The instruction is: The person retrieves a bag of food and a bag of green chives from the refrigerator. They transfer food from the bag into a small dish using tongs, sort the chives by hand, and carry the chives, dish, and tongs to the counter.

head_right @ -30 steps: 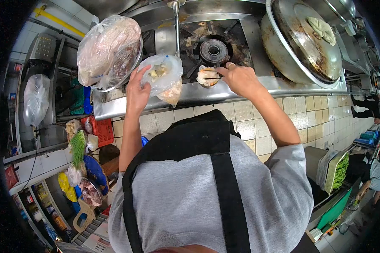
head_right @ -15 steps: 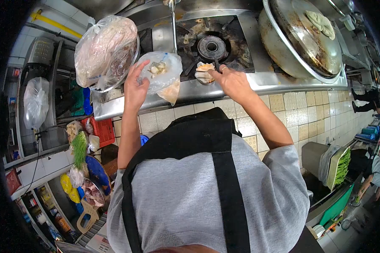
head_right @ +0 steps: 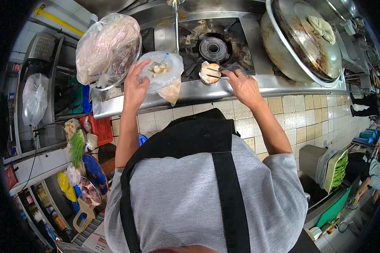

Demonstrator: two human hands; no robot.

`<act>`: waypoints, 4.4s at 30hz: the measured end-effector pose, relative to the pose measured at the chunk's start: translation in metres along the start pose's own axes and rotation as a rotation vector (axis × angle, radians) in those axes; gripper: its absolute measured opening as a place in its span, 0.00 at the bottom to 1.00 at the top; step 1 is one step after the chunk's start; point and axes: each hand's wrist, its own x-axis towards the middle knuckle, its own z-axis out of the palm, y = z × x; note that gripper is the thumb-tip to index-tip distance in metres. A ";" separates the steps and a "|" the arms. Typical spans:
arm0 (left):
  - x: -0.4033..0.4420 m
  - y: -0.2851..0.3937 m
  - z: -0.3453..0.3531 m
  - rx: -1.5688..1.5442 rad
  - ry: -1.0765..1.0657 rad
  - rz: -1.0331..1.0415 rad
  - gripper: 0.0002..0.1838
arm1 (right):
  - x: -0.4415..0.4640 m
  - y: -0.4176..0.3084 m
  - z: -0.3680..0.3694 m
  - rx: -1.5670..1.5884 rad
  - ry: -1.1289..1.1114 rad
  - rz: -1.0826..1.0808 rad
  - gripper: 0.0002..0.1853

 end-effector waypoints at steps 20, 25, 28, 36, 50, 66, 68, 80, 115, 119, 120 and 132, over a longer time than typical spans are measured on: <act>-0.040 -0.017 -0.006 -0.643 0.116 -0.180 0.36 | 0.155 -0.136 0.021 0.828 -0.313 -0.077 0.17; -0.064 -0.097 0.016 -0.336 -0.213 -0.265 0.52 | 0.159 -0.137 -0.019 0.895 -0.549 -0.145 0.12; -0.047 -0.077 0.024 -0.469 -0.412 -0.354 0.50 | 0.155 -0.145 -0.037 0.996 -0.594 -0.134 0.12; -0.029 -0.064 0.053 -0.538 -0.339 -0.308 0.35 | 0.142 -0.095 -0.053 1.164 -0.654 -0.005 0.09; 0.017 -0.013 0.037 -0.023 -0.472 -0.171 0.35 | 0.112 -0.029 -0.025 1.360 -0.501 0.060 0.11; 0.040 0.022 0.038 0.293 -0.524 -0.131 0.35 | 0.110 -0.006 0.005 1.601 -0.462 0.059 0.13; 0.042 0.022 0.038 0.287 -0.529 -0.141 0.35 | 0.111 -0.005 0.004 1.591 -0.464 0.050 0.12; 0.046 0.031 0.037 0.342 -0.529 -0.135 0.35 | 0.109 -0.004 0.004 1.650 -0.479 0.058 0.10; 0.044 0.025 0.034 0.307 -0.504 -0.032 0.35 | 0.102 -0.005 -0.014 1.582 -0.462 0.067 0.08; 0.047 0.027 0.035 0.320 -0.508 0.005 0.35 | 0.102 -0.004 -0.010 1.596 -0.447 0.074 0.07; 0.047 0.027 0.036 0.323 -0.515 0.000 0.35 | 0.102 -0.004 -0.011 1.596 -0.444 0.070 0.07; 0.042 0.008 0.037 0.173 -0.496 -0.098 0.34 | 0.104 -0.009 -0.021 1.506 -0.443 0.077 0.10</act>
